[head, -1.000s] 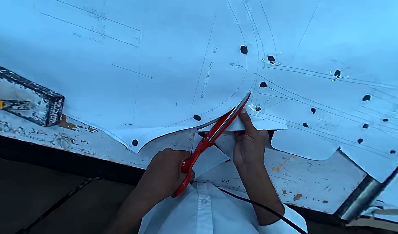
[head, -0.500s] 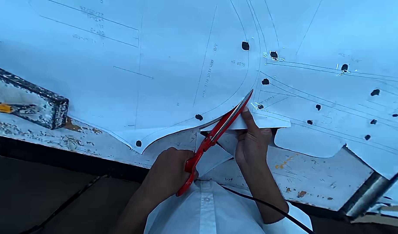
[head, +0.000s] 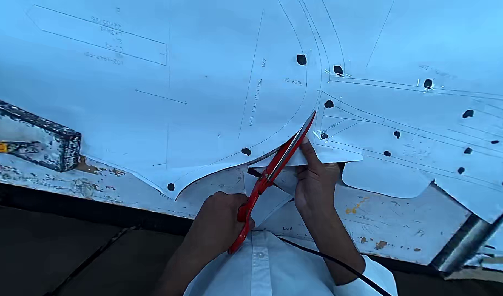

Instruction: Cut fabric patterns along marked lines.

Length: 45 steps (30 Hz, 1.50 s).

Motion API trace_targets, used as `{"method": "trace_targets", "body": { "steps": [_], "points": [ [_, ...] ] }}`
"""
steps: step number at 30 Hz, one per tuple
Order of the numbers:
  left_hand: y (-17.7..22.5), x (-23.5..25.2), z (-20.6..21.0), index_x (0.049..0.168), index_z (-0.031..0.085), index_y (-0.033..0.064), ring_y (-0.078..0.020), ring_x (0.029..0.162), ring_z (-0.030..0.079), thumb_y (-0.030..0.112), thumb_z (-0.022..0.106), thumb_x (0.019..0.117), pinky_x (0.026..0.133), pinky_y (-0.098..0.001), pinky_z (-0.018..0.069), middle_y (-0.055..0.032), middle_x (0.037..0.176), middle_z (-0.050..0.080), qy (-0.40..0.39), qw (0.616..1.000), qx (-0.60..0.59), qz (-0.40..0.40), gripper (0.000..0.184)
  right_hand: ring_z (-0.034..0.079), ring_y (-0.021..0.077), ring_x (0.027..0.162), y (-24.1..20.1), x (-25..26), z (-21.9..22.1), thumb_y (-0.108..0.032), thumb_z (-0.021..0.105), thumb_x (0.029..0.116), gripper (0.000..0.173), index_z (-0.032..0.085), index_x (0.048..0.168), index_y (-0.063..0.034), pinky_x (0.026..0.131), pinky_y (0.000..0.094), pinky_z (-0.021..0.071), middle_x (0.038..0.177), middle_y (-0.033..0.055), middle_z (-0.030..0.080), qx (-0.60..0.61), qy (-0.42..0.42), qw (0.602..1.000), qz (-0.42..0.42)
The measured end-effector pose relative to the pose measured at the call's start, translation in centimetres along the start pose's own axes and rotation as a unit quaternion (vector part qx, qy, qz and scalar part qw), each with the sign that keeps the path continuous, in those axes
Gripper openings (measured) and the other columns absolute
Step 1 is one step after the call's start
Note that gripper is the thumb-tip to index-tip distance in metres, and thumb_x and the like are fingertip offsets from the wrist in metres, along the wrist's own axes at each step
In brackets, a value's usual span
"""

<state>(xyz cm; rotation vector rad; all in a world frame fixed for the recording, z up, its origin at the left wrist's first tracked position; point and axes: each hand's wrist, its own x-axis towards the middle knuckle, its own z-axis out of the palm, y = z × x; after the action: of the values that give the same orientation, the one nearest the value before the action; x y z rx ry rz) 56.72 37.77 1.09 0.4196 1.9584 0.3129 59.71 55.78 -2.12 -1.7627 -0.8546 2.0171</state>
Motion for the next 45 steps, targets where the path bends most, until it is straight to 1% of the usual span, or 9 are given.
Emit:
{"method": "trace_targets", "body": {
  "steps": [9,16,19,22,26,38,41,43,45],
  "points": [
    [0.0,0.2,-0.3,0.074,0.068,0.0162,-0.0123,0.055,0.057,0.018,0.081,0.0823,0.053,-0.0367,0.0457,0.004,0.058,0.057,-0.011,1.0,-0.001,-0.002,0.016,0.074,0.0172,0.085,0.0,0.1,0.0,-0.003,0.075,0.0914,0.032,0.059,0.119,-0.0026,0.076,0.0336,0.0641,0.098,0.0092,0.074,0.0,0.003,1.0,-0.001],
    [0.4,0.1,-0.5,0.08,0.07,0.0144,-0.0159,0.062,0.064,0.021,0.082,0.0831,0.059,-0.0415,0.0524,0.0014,0.064,0.064,0.003,1.0,0.022,0.008,0.013,0.074,0.016,0.085,0.0,0.0,-0.1,-0.002,0.074,0.0915,0.03,0.06,0.118,-0.0021,0.077,0.0322,0.0633,0.099,0.0093,0.074,-0.002,-0.004,1.0,0.003],
    [0.8,0.2,-1.0,0.078,0.069,0.0143,-0.0159,0.06,0.062,0.02,0.084,0.0821,0.058,-0.0413,0.0505,0.0015,0.062,0.062,0.003,1.0,0.025,0.006,0.017,0.074,0.0154,0.084,0.0,0.0,-0.3,-0.004,0.074,0.0917,0.027,0.062,0.116,-0.0021,0.076,0.0314,0.0632,0.097,0.0088,0.074,-0.005,-0.007,1.0,0.007],
    [0.8,0.4,-1.1,0.078,0.069,0.0149,-0.0154,0.06,0.062,0.02,0.083,0.0827,0.058,-0.0411,0.0502,0.0021,0.062,0.062,0.002,1.0,0.022,0.0,0.016,0.074,0.0164,0.087,0.0,0.1,-0.3,-0.003,0.075,0.091,0.033,0.059,0.12,-0.0033,0.079,0.0328,0.063,0.1,0.0087,0.073,0.0,-0.008,1.0,0.011],
    [0.9,0.4,-1.3,0.079,0.069,0.014,-0.0157,0.058,0.061,0.018,0.083,0.0834,0.057,-0.0405,0.0498,0.0017,0.061,0.061,0.003,1.0,0.027,-0.008,0.015,0.073,0.0155,0.088,-0.1,0.0,-0.3,-0.002,0.075,0.0904,0.033,0.059,0.119,-0.0028,0.079,0.0318,0.0628,0.1,0.0082,0.073,0.001,-0.005,1.0,0.013],
    [1.0,0.7,-1.0,0.075,0.067,0.0135,-0.0139,0.055,0.057,0.016,0.083,0.0833,0.055,-0.0379,0.047,0.0021,0.058,0.058,-0.011,1.0,0.014,-0.002,0.018,0.074,0.0165,0.086,0.0,0.1,-0.2,-0.003,0.075,0.0909,0.035,0.058,0.121,-0.0026,0.077,0.033,0.0632,0.1,0.0097,0.073,-0.002,-0.006,1.0,0.012],
    [0.9,0.8,-0.8,0.075,0.067,0.0142,-0.0136,0.055,0.058,0.017,0.084,0.0825,0.054,-0.0381,0.0471,0.0026,0.058,0.058,-0.01,1.0,0.009,-0.001,0.018,0.074,0.0162,0.087,-0.2,-0.1,-1.0,-0.008,0.075,0.0928,0.032,0.06,0.12,-0.0043,0.078,0.0325,0.0631,0.101,0.0085,0.074,-0.017,-0.033,0.999,0.013],
    [1.0,0.8,-0.9,0.076,0.068,0.0141,-0.0144,0.056,0.058,0.018,0.083,0.0835,0.056,-0.0392,0.0472,0.0022,0.059,0.058,-0.017,1.0,0.009,-0.009,0.018,0.074,0.0137,0.088,-1.0,-0.9,-2.5,-0.02,0.073,0.0964,0.026,0.062,0.118,-0.0098,0.081,0.031,0.0631,0.102,0.003,0.074,-0.073,-0.07,0.995,0.016],
    [1.1,0.8,-0.9,0.076,0.068,0.0134,-0.0145,0.057,0.058,0.018,0.083,0.0837,0.056,-0.0393,0.0479,0.0019,0.06,0.059,-0.018,1.0,0.006,-0.01,0.017,0.076,0.012,0.082,-1.9,-1.4,-4.6,-0.028,0.066,0.1013,0.019,0.067,0.11,-0.0112,0.078,0.0292,0.0641,0.095,0.0004,0.076,-0.154,-0.102,0.982,-0.039]
  ]
}}
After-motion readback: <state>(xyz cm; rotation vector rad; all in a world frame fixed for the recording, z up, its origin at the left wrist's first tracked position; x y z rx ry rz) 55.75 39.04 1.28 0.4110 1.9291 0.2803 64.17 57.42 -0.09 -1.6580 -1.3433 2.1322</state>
